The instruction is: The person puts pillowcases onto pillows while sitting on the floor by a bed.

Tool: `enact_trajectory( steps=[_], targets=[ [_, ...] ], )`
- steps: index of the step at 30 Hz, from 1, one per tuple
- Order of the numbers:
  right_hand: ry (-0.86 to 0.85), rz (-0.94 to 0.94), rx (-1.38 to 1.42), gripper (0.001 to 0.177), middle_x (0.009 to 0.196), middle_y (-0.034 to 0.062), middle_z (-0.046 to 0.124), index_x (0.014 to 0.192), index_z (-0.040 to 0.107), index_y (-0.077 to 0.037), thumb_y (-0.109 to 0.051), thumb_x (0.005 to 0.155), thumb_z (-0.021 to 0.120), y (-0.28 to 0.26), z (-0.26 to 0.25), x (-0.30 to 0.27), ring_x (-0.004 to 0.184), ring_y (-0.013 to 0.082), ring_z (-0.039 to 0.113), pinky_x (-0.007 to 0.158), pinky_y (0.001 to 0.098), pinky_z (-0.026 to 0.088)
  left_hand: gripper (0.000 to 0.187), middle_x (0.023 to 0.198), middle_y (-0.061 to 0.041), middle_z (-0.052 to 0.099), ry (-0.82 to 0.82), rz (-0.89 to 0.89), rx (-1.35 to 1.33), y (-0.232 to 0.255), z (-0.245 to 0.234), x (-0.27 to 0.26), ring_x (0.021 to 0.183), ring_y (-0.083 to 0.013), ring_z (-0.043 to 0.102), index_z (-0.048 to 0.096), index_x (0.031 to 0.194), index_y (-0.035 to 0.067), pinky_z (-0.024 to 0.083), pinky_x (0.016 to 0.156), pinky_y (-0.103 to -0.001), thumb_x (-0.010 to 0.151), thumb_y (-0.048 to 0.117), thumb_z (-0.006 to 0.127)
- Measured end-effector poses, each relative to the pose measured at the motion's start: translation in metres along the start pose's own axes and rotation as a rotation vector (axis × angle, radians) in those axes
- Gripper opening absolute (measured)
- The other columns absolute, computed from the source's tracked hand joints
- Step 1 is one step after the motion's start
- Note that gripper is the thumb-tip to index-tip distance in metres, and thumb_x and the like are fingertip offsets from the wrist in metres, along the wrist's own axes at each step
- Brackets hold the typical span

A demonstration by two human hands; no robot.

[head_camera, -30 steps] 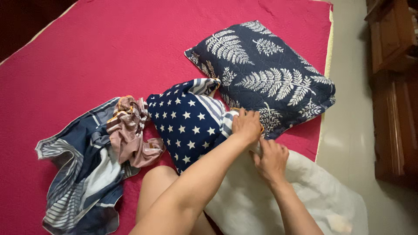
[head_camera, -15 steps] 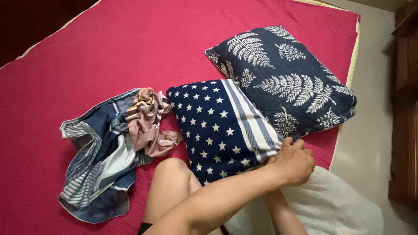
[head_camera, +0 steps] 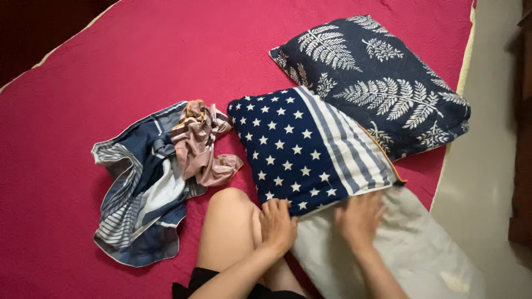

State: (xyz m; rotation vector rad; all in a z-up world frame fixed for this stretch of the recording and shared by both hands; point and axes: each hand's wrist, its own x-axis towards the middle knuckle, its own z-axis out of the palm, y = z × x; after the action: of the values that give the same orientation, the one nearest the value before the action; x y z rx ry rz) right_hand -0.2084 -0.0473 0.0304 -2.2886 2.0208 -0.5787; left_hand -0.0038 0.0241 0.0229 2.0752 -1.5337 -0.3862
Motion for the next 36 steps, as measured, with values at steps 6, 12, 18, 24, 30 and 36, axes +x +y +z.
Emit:
enact_trajectory(
  steps=[6, 12, 18, 24, 30, 36],
  targets=[
    [-0.679, -0.119, -0.161, 0.114, 0.181, 0.0135, 0.026, 0.167, 0.044, -0.028, -0.051, 0.069, 0.098, -0.077, -0.014, -0.068, 0.168, 0.0492, 0.015, 0.115, 0.0844, 0.024, 0.013, 0.111, -0.008, 0.073, -0.092, 0.064, -0.022, -0.003, 0.030, 0.018, 0.116, -0.0364, 0.061, 0.071, 0.106, 0.013, 0.045, 0.098, -0.058, 0.099, 0.023, 0.076],
    [-0.253, -0.087, 0.103, 0.064, 0.129, 0.0102, 0.068, 0.149, 0.062, -0.024, -0.021, 0.088, 0.081, -0.051, 0.003, -0.061, 0.121, 0.0382, 0.067, 0.097, 0.0539, 0.056, 0.016, 0.116, -0.011, 0.071, 0.024, 0.200, -0.346, 0.020, 0.006, 0.012, 0.119, -0.0352, 0.062, 0.070, 0.113, 0.011, 0.048, 0.103, -0.052, 0.102, 0.022, 0.074],
    [-0.024, 0.042, 0.611, 0.055, 0.106, 0.0150, 0.071, 0.138, 0.076, -0.013, -0.007, 0.083, 0.077, -0.047, -0.056, -0.014, 0.094, 0.0348, 0.073, 0.084, 0.0423, 0.058, 0.060, 0.145, -0.024, 0.049, 0.446, 0.255, -0.497, 0.036, -0.023, -0.007, 0.137, -0.0439, 0.048, 0.052, 0.138, -0.001, 0.037, 0.120, -0.054, 0.096, 0.026, 0.086],
    [0.119, 0.096, 0.844, 0.049, 0.106, 0.0106, 0.073, 0.141, 0.077, -0.006, -0.003, 0.091, 0.073, -0.037, -0.074, 0.001, 0.096, 0.0228, 0.072, 0.087, 0.0341, 0.057, 0.074, 0.155, -0.024, 0.037, 0.508, 0.187, -0.713, 0.049, -0.009, 0.004, 0.141, -0.0414, 0.045, 0.037, 0.148, -0.003, 0.037, 0.124, -0.051, 0.098, 0.023, 0.085],
    [0.171, 0.065, 0.954, 0.045, 0.112, 0.0073, 0.074, 0.137, 0.076, -0.001, 0.001, 0.092, 0.071, -0.040, -0.078, 0.003, 0.101, 0.0181, 0.072, 0.089, 0.0293, 0.056, 0.055, 0.133, -0.023, 0.068, 0.199, 0.178, -0.973, 0.052, -0.008, 0.022, 0.123, -0.0344, 0.068, 0.048, 0.144, -0.002, 0.054, 0.104, -0.045, 0.102, 0.018, 0.078],
    [0.165, 0.036, 0.590, 0.032, 0.111, 0.0127, 0.074, 0.123, 0.083, -0.004, -0.008, 0.092, 0.078, -0.049, -0.028, -0.006, 0.097, 0.0249, 0.072, 0.085, 0.0332, 0.057, 0.016, 0.085, -0.025, 0.073, 0.129, 0.250, -0.796, 0.055, -0.038, 0.001, 0.073, -0.0392, 0.077, 0.061, 0.112, 0.000, 0.054, 0.059, -0.044, 0.109, 0.014, 0.068]
  ],
)
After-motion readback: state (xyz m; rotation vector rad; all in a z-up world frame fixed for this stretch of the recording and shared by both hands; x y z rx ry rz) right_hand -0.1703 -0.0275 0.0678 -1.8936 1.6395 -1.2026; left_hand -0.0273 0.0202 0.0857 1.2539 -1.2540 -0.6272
